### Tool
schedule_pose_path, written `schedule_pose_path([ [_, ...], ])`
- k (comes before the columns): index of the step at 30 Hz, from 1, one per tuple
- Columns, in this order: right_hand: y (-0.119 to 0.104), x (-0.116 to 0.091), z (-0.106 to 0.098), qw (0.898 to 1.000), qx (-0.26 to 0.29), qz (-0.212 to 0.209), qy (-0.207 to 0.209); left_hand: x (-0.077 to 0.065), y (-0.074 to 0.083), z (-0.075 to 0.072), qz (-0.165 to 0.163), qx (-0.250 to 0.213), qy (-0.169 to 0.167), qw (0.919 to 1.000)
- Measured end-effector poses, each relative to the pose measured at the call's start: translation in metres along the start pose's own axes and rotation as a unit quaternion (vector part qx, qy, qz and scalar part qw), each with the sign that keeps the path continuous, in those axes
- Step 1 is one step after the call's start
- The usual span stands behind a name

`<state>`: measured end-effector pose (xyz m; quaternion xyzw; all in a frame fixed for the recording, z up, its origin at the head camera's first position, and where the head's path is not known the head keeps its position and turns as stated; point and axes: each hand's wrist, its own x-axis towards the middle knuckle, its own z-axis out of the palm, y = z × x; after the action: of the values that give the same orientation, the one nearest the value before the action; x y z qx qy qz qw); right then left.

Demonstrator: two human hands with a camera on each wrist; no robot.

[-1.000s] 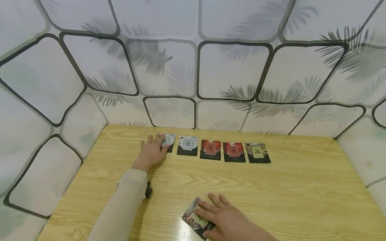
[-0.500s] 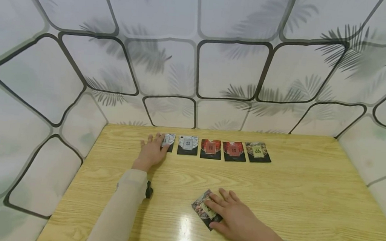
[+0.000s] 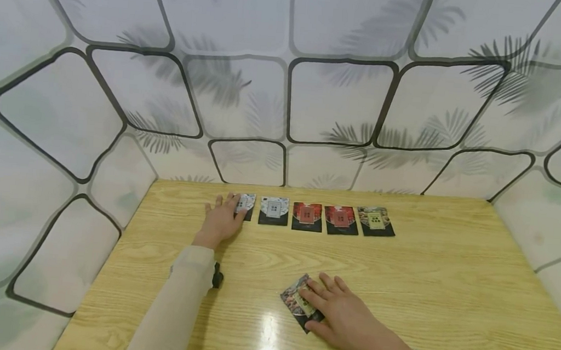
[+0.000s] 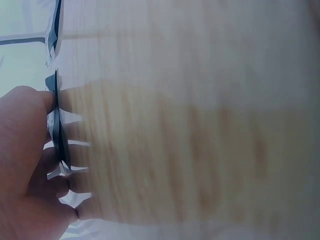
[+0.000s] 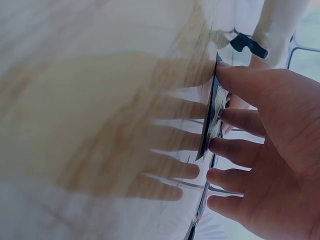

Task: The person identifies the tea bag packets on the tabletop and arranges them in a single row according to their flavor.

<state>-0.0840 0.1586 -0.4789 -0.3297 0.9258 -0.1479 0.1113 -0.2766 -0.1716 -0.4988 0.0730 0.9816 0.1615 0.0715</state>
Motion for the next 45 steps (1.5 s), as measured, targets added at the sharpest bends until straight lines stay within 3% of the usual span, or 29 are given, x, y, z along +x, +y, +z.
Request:
schedule_pose_path([
  [8, 0.0, -0.004, -0.003, 1.0, -0.013, 0.013, 0.021, 0.001, 0.001, -0.001, 0.004, -0.005, 0.001, 1.0],
  [18, 0.015, -0.011, -0.004, 0.998, -0.007, 0.049, 0.04, 0.0, 0.001, -0.001, 0.006, -0.004, 0.003, 1.0],
  [37, 0.03, -0.028, -0.009, 0.993, 0.022, 0.108, 0.049, -0.002, 0.0, -0.001, 0.001, 0.003, 0.0, 1.0],
  [45, 0.042, -0.036, -0.009, 0.99, 0.008, 0.126, 0.058, -0.001, -0.001, 0.001, 0.006, 0.003, 0.001, 1.0],
])
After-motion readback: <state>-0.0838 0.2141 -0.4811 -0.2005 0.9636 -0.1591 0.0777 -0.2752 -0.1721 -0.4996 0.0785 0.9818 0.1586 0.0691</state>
